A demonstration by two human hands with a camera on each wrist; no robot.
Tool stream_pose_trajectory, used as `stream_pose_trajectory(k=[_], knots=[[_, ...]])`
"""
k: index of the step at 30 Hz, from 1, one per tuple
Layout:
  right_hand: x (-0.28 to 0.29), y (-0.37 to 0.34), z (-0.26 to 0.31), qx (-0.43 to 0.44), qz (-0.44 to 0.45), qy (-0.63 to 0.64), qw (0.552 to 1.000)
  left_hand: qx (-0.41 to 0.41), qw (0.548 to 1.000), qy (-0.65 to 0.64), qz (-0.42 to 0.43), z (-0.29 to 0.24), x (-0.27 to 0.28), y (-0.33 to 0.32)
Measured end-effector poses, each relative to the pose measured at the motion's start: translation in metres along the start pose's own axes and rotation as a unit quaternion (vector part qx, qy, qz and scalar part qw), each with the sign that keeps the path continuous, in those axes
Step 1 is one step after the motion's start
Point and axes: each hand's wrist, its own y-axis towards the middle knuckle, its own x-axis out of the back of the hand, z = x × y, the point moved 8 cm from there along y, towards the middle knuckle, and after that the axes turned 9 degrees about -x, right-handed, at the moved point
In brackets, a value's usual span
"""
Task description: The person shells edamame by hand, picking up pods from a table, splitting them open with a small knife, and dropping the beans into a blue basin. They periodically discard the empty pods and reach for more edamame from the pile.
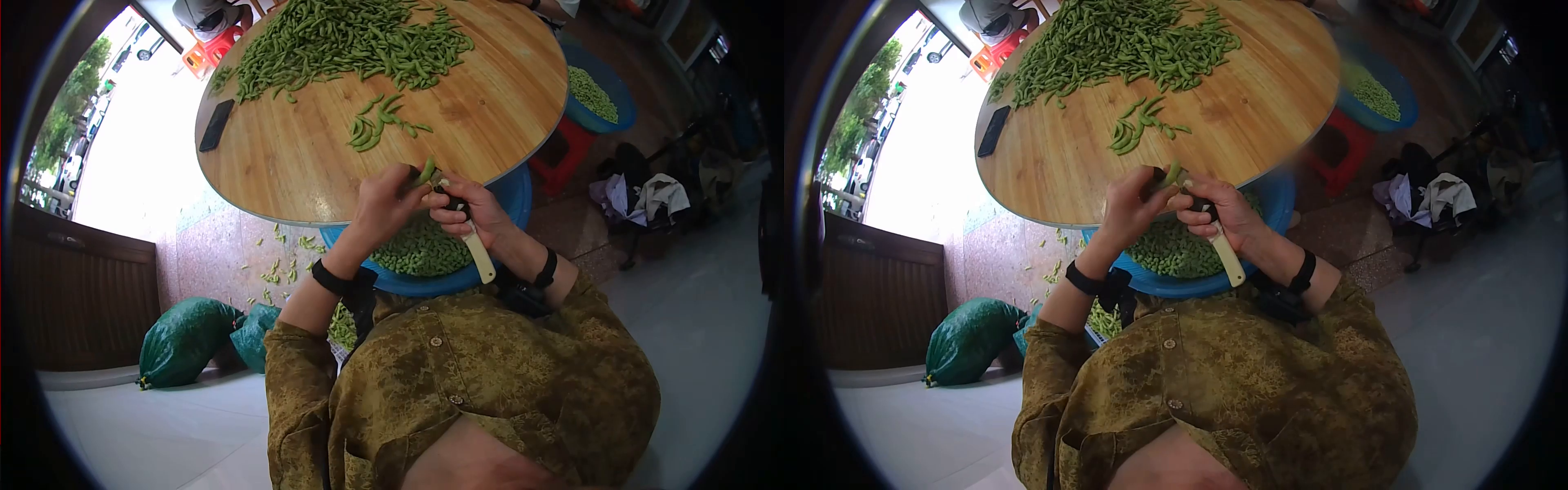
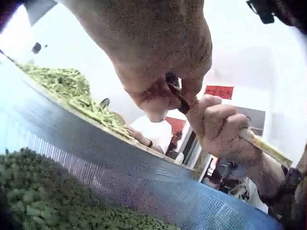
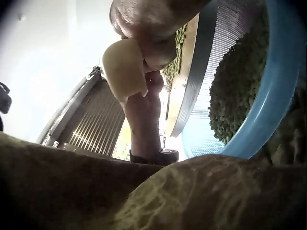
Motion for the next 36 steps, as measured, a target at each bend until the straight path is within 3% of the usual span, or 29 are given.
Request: stream_pose_trajectory(k=[2,3,4,5,6,8,9,10,11,14,15,17,19,20,22,23,25,26,28,30,32,36], knots=[[-0.001,0.001,-0.002,-0.005,0.0,0.0,1.0,-0.165,0.967,0.196,-0.017,-0.035,0.006,0.002],[-0.003,0.001,-0.002,0.0,0.006,0.001,1.0,-0.165,0.966,0.197,-0.018,-0.035,0.005,0.001],[-0.004,0.001,-0.003,0.005,0.011,0.002,1.0,-0.032,0.997,0.064,-0.022,-0.012,0.007,-0.001],[-0.005,0.001,-0.003,0.005,0.012,0.002,1.0,0.101,0.992,-0.071,-0.024,0.009,0.003,-0.006],[-0.006,0.001,-0.003,0.01,0.013,0.001,1.0,0.1,0.992,-0.07,-0.024,0.008,0.004,-0.005],[-0.006,0.0,-0.001,0.014,0.012,-0.002,1.0,0.227,0.92,-0.315,-0.049,0.022,-0.007,-0.014],[-0.004,-0.003,0.002,0.027,-0.013,-0.062,0.998,0.227,0.92,-0.315,-0.05,0.021,-0.007,-0.014],[-0.002,-0.005,0.006,0.04,-0.038,-0.123,0.991,0.239,0.893,-0.38,-0.04,0.02,-0.014,-0.015],[-0.002,-0.007,0.007,0.039,-0.038,-0.123,0.991,0.25,0.86,-0.443,-0.03,0.017,-0.02,-0.017],[-0.002,-0.012,0.01,0.041,-0.056,-0.147,0.987,0.256,0.828,-0.499,-0.011,0.01,-0.025,-0.018],[0.001,-0.014,0.014,0.056,-0.092,-0.209,0.972,0.256,0.827,-0.5,-0.011,0.011,-0.027,-0.019],[0.0,-0.015,0.019,0.072,-0.128,-0.271,0.952,0.232,0.926,-0.298,0.01,0.015,-0.023,-0.021],[-0.003,-0.019,0.037,0.134,-0.233,-0.453,0.85,0.219,0.944,-0.245,0.016,0.011,-0.026,-0.022],[-0.003,-0.016,0.037,0.135,-0.234,-0.453,0.85,0.207,0.959,-0.192,0.022,0.008,-0.026,-0.022],[-0.018,-0.017,0.047,0.241,-0.245,-0.573,0.744,0.176,0.973,-0.15,0.024,0.0,-0.026,-0.022],[-0.018,-0.017,0.047,0.241,-0.243,-0.573,0.744,0.144,0.983,-0.107,0.024,-0.006,-0.024,-0.021],[-0.027,-0.019,0.049,0.273,-0.245,-0.638,0.677,0.121,0.99,-0.075,0.02,-0.009,-0.023,-0.023],[-0.028,-0.02,0.049,0.275,-0.24,-0.639,0.677,0.097,0.994,-0.042,0.016,-0.011,-0.021,-0.022],[-0.039,-0.024,0.049,0.32,-0.24,-0.717,0.571,0.092,0.995,-0.017,0.023,-0.007,-0.023,-0.025],[-0.043,-0.023,0.043,0.337,-0.212,-0.719,0.569,0.091,0.996,0.017,0.018,0.0,-0.025,-0.033],[-0.026,-0.018,0.044,0.299,-0.241,-0.726,0.571,0.018,0.999,0.032,-0.003,-0.006,-0.029,-0.037],[-0.023,-0.015,0.041,0.281,-0.228,-0.738,0.569,0.038,0.997,0.066,-0.002,-0.024,-0.019,-0.033]])
